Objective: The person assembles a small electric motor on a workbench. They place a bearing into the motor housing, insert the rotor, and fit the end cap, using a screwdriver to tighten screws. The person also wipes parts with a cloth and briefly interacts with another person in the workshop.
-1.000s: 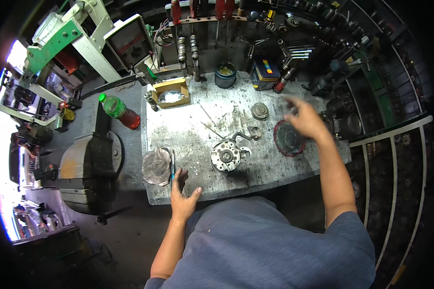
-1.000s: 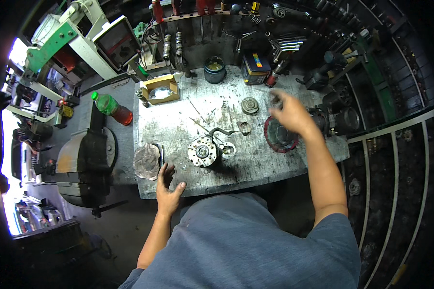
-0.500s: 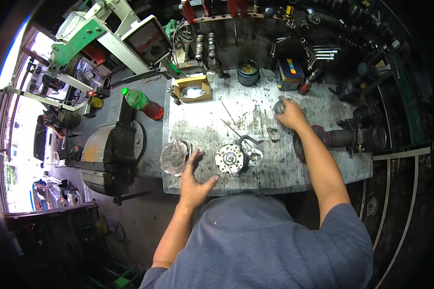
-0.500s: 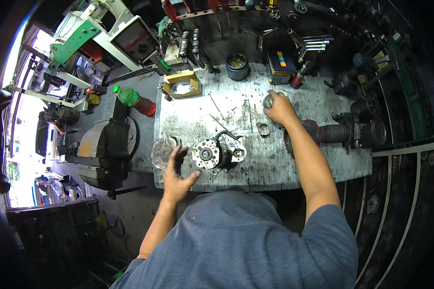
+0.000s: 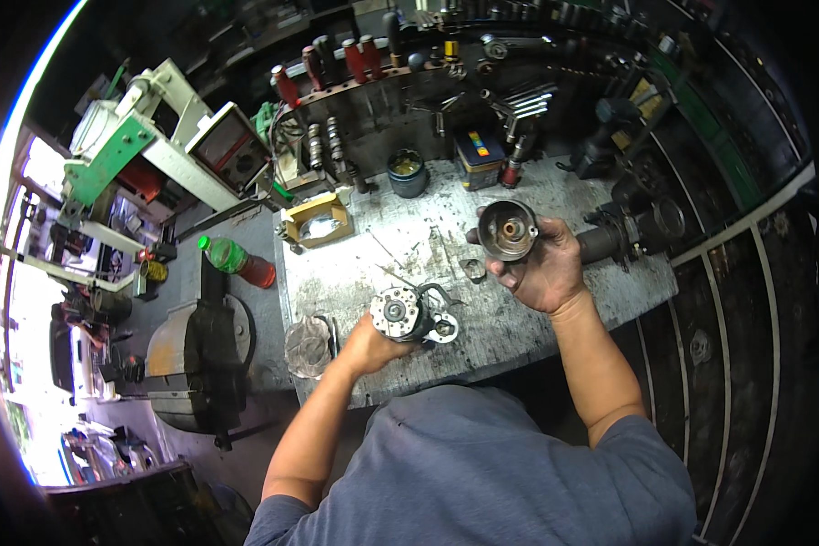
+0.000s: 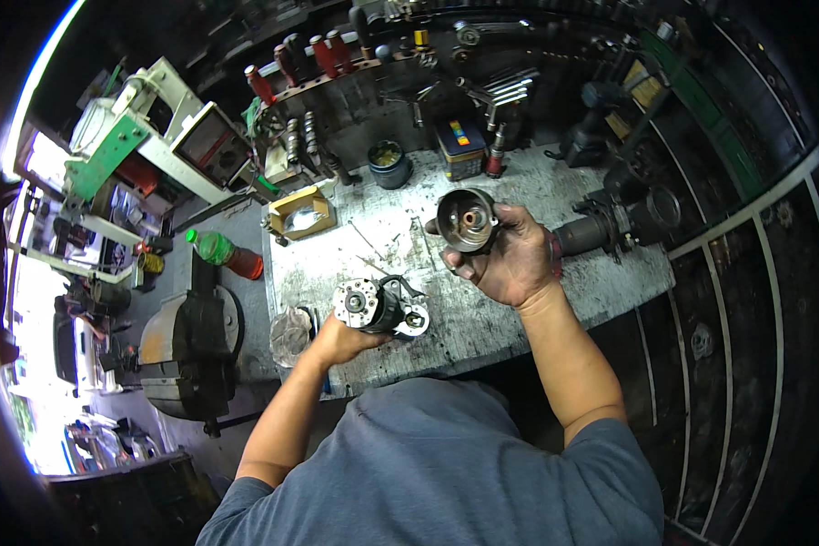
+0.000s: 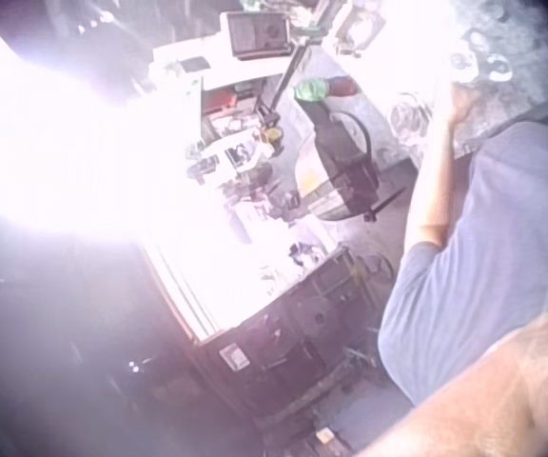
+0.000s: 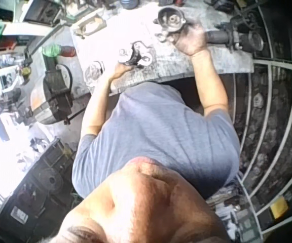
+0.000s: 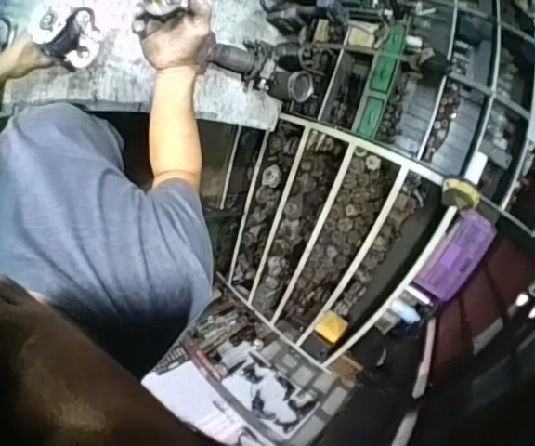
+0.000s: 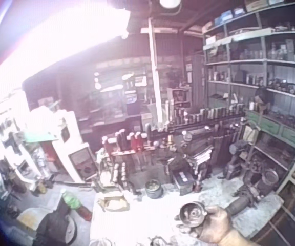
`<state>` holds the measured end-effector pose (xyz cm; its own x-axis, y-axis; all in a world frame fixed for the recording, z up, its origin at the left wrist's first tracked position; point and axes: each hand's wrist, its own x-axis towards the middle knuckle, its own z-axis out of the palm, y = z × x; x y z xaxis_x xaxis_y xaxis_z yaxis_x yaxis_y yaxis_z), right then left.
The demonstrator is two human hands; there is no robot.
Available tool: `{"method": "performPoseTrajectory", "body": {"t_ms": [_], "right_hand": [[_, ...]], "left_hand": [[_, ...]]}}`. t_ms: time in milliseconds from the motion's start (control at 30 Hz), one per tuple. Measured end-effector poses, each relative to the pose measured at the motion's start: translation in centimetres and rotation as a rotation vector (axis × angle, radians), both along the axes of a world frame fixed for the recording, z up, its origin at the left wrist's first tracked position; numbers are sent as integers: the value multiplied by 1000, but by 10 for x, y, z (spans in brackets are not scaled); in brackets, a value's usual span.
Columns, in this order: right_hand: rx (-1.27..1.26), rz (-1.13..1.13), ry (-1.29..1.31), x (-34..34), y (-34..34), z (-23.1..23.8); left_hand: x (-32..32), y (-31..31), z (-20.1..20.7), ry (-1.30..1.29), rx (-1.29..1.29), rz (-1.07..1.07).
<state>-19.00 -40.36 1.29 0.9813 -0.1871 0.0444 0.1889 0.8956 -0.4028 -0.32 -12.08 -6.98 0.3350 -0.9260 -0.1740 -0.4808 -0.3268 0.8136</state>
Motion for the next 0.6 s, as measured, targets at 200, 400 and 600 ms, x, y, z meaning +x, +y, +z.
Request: {"method": "performPoseTrajectory", "body": {"t_ms": [200, 400, 600], "right_hand": [[-790, -174, 135, -8, 23, 35], [-1212, 31, -180, 41, 37, 81], [-1248, -186, -242, 81, 46, 74]], "left_hand": [[34, 29, 85, -253, 40, 32], [-8, 14, 142, 803, -554, -10], [-12, 0, 139, 540, -691, 377]]}}
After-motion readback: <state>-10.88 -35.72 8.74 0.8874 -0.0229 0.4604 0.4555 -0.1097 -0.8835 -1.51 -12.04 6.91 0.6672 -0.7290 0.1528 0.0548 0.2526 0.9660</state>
